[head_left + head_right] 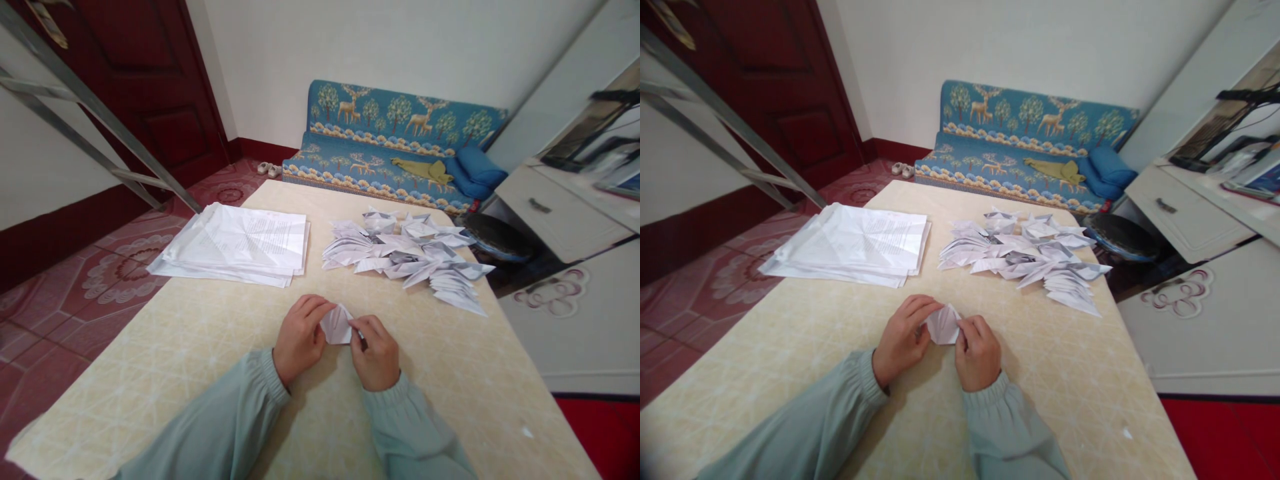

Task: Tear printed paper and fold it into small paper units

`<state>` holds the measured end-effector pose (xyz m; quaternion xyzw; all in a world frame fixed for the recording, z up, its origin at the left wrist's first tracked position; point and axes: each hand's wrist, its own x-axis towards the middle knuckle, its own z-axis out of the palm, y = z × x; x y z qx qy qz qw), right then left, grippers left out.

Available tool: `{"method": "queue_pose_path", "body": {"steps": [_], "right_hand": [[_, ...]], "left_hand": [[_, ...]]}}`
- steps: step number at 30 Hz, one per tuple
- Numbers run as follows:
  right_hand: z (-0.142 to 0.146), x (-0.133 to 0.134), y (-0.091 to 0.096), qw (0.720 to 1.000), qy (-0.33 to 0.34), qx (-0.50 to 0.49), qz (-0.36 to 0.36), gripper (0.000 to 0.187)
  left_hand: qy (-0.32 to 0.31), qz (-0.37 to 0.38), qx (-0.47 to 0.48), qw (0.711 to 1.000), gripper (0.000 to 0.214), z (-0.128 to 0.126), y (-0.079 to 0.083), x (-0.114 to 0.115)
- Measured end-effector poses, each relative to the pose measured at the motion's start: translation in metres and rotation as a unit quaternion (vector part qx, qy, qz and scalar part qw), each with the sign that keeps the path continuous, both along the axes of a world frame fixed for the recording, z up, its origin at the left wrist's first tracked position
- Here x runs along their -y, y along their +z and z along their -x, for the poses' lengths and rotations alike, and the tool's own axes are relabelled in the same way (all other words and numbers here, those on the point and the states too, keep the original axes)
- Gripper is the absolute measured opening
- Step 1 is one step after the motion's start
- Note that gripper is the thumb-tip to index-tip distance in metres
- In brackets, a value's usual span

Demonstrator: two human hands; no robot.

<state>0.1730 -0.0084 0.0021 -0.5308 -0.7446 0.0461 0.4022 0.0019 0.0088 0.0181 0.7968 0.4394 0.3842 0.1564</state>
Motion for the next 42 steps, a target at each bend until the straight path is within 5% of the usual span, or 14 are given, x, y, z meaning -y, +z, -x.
{"method": "queue_pose_path", "body": {"steps": [11,18,29,36,42], "right_hand": [[0.004,0.001,0.006,0.997,-0.042,0.045,0.047,0.024],[0.007,-0.004,0.008,0.993,-0.012,0.022,0.114,0.027],[0.006,-0.008,0.017,0.987,0.01,0.088,0.138,0.019],[0.006,-0.006,0.013,0.984,-0.006,0.118,0.131,0.006],[0.002,-0.005,0.011,0.985,-0.001,0.106,0.133,0.008]], "left_hand": [[-0.007,0.064,0.044,0.997,0.06,-0.002,-0.006,-0.008],[-0.034,0.088,0.07,0.993,0.043,0.001,-0.004,-0.011],[-0.073,0.08,-0.016,0.994,0.041,0.003,0.002,-0.011],[0.016,0.031,-0.127,0.991,0.021,0.005,0.007,-0.007],[-0.035,0.041,-0.125,0.991,0.019,0.005,0.002,-0.008]]}}
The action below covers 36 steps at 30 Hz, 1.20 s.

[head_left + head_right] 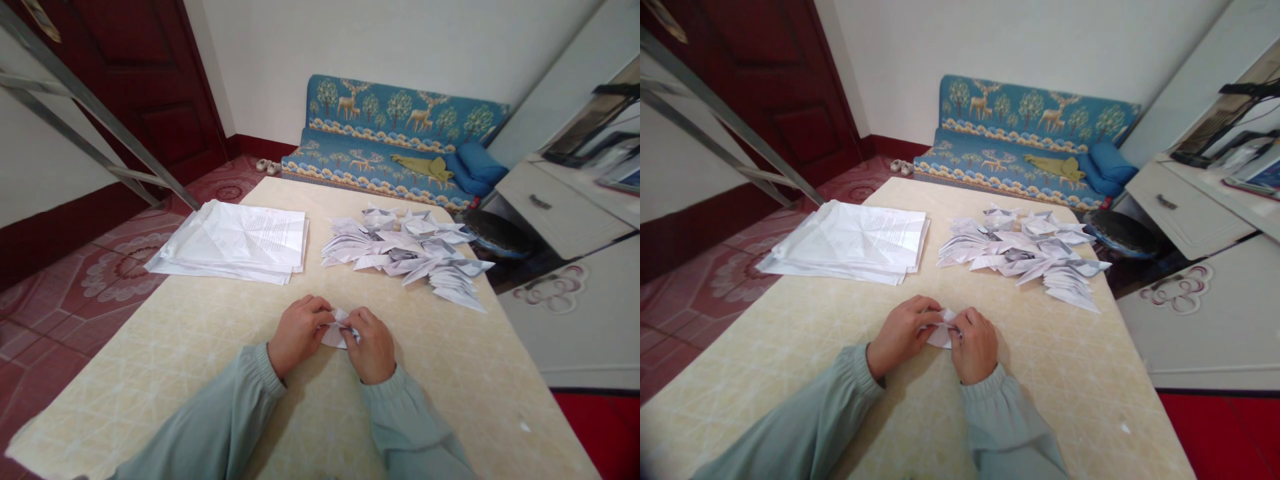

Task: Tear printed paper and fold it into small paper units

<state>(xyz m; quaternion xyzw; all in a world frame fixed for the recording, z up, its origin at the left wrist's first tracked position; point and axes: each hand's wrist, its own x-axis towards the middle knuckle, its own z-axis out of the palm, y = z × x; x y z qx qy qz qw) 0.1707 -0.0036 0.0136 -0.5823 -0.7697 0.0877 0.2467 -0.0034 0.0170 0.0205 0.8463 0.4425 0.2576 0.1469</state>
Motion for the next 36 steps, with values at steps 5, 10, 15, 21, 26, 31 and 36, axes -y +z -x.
{"method": "queue_pose_path", "body": {"steps": [5,10,15,21,26,31,36], "right_hand": [[-0.004,0.0,0.002,1.0,0.02,-0.024,0.002,0.014],[-0.011,0.0,-0.005,0.989,0.018,-0.145,0.009,0.027],[-0.013,-0.002,-0.01,0.979,-0.004,-0.204,-0.021,0.025],[-0.019,-0.002,-0.002,0.975,0.047,-0.216,0.009,0.017],[-0.025,-0.002,0.002,0.975,0.098,-0.198,0.026,0.028],[-0.026,-0.004,-0.005,0.971,0.076,-0.222,0.044,0.012],[-0.023,-0.005,-0.009,0.961,0.089,-0.26,0.038,0.004]], "left_hand": [[0.014,0.005,-0.003,1.0,0.018,-0.001,0.0,0.002],[0.02,0.016,0.013,1.0,0.022,0.002,-0.004,0.001],[-0.044,0.017,0.011,0.999,0.029,0.009,-0.001,-0.004],[-0.062,0.014,0.008,0.998,0.047,0.013,0.0,-0.006],[-0.048,0.028,0.048,0.997,0.029,0.013,-0.003,-0.006],[-0.026,0.054,0.089,0.994,0.024,0.014,-0.007,-0.005],[-0.051,0.082,0.122,0.988,0.019,0.01,-0.004,-0.002]]}}
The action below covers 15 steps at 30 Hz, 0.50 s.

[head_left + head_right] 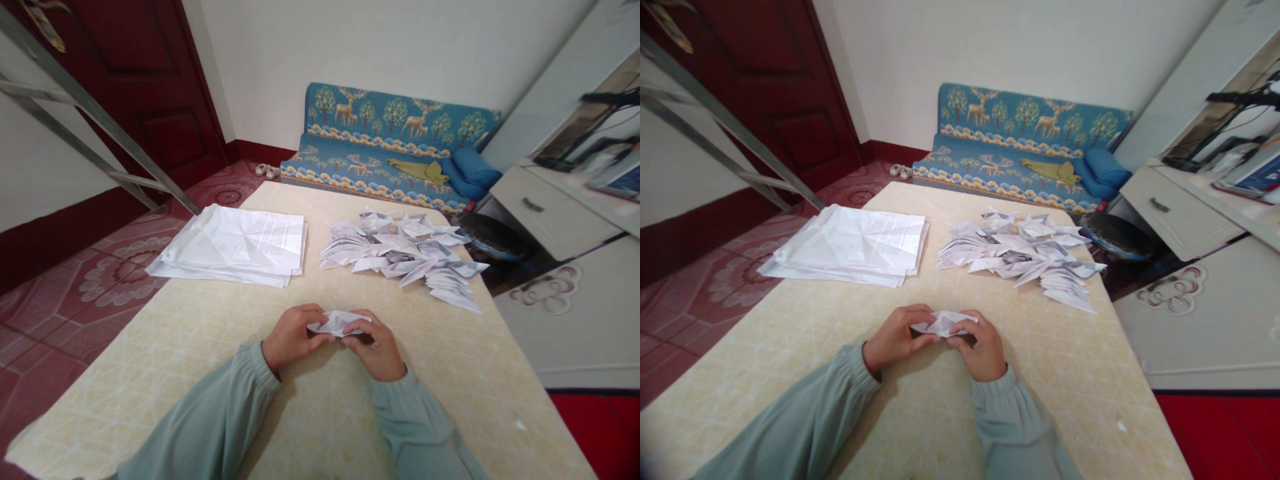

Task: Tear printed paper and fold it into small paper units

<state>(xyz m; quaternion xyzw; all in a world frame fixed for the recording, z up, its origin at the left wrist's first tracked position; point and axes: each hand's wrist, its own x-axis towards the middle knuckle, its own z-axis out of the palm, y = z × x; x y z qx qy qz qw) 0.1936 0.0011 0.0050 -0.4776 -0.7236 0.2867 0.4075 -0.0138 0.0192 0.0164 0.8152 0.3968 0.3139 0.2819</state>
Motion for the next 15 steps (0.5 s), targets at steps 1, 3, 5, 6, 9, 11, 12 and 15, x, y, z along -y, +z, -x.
{"method": "queue_pose_path", "body": {"steps": [1,3,5,6,9,11,12,15], "right_hand": [[0.001,0.0,0.0,1.0,0.005,-0.005,-0.002,0.001],[0.002,0.0,0.0,1.0,0.01,-0.016,-0.008,0.007],[0.003,0.001,0.0,0.999,0.004,-0.028,-0.014,0.011],[0.004,0.001,0.0,0.999,-0.007,-0.033,-0.013,0.011],[0.006,0.004,-0.002,0.996,-0.071,-0.04,0.027,0.013],[0.008,0.006,-0.003,0.991,-0.109,-0.058,0.054,0.019],[0.009,0.007,-0.003,0.989,-0.119,-0.07,0.058,0.02],[0.011,0.009,-0.002,0.985,-0.139,-0.086,0.046,0.017]], "left_hand": [[-0.003,0.003,0.009,1.0,0.019,-0.001,0.001,0.001],[-0.006,0.005,0.03,1.0,0.019,-0.003,0.002,0.002],[-0.014,0.012,0.055,0.998,0.019,-0.005,0.004,0.004],[-0.02,0.018,0.067,0.997,0.019,-0.005,0.005,0.004],[-0.027,0.042,0.089,0.995,0.02,-0.006,0.006,0.005],[-0.021,0.055,0.095,0.994,0.02,-0.006,0.006,0.005],[-0.016,0.059,0.099,0.993,0.02,-0.007,0.005,0.006],[0.003,0.068,0.113,0.991,0.02,-0.008,0.004,0.006]]}}
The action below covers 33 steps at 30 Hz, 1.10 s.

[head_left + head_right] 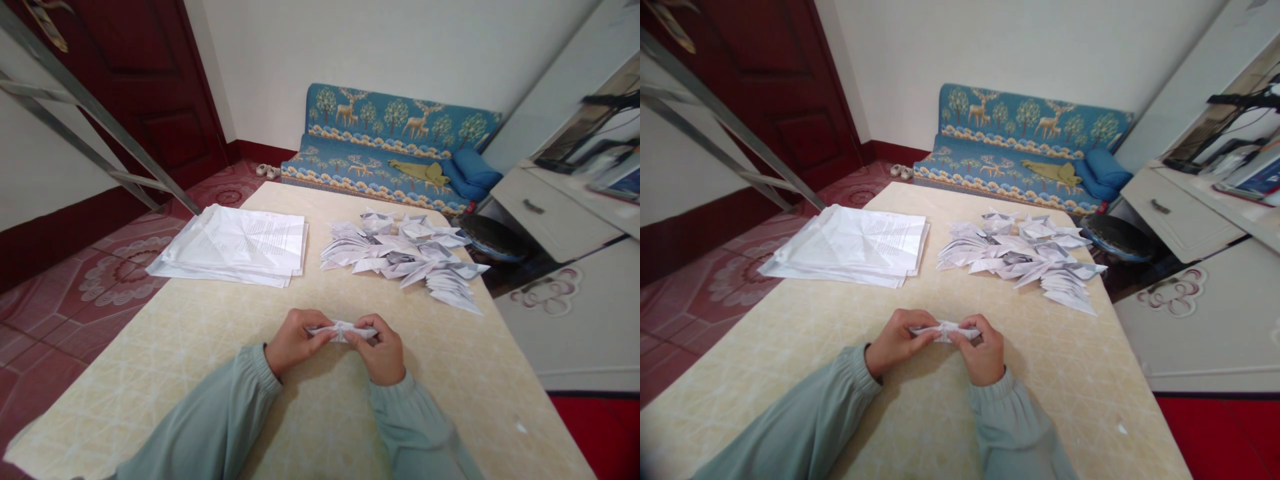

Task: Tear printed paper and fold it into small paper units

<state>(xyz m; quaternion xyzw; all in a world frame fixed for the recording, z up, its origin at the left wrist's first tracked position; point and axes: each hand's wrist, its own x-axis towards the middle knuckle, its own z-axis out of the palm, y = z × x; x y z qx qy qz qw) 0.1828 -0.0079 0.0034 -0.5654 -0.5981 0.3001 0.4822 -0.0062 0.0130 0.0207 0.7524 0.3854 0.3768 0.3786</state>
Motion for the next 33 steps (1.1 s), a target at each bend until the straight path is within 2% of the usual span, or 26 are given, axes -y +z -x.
{"method": "queue_pose_path", "body": {"steps": [7,12,15,19,21,25,28,30,33], "right_hand": [[0.002,0.002,0.003,0.999,-0.05,0.0,-0.011,0.019],[0.004,0.003,0.003,0.998,-0.058,0.003,0.007,0.023],[0.004,0.003,0.005,0.999,-0.035,0.005,0.017,0.022],[0.004,0.002,0.004,0.999,0.044,0.004,0.016,0.024],[0.006,0.002,0.003,0.997,0.063,-0.022,0.043,0.023],[0.009,0.004,0.006,0.984,0.061,-0.115,0.117,0.022],[0.011,0.006,0.011,0.98,0.052,-0.145,0.125,0.024],[0.013,0.007,0.014,0.98,0.047,-0.151,0.118,0.024],[0.016,0.009,0.014,0.981,0.043,-0.157,0.106,0.025]], "left_hand": [[-0.001,0.025,0.039,0.999,0.028,0.0,-0.004,-0.001],[0.057,0.096,0.074,0.991,0.043,-0.001,-0.005,0.0],[0.087,0.128,0.098,0.983,0.044,-0.002,-0.007,-0.002],[0.111,0.184,0.159,0.964,0.039,-0.002,-0.008,-0.005],[0.105,0.197,0.191,0.956,0.043,-0.001,-0.008,-0.006],[0.046,0.217,0.26,0.94,0.062,-0.001,-0.009,-0.006],[0.02,0.244,0.324,0.914,0.077,-0.003,-0.01,-0.006],[0.008,0.252,0.343,0.905,0.071,-0.005,-0.01,-0.006],[-0.019,0.248,0.329,0.911,0.035,-0.007,-0.01,-0.004]]}}
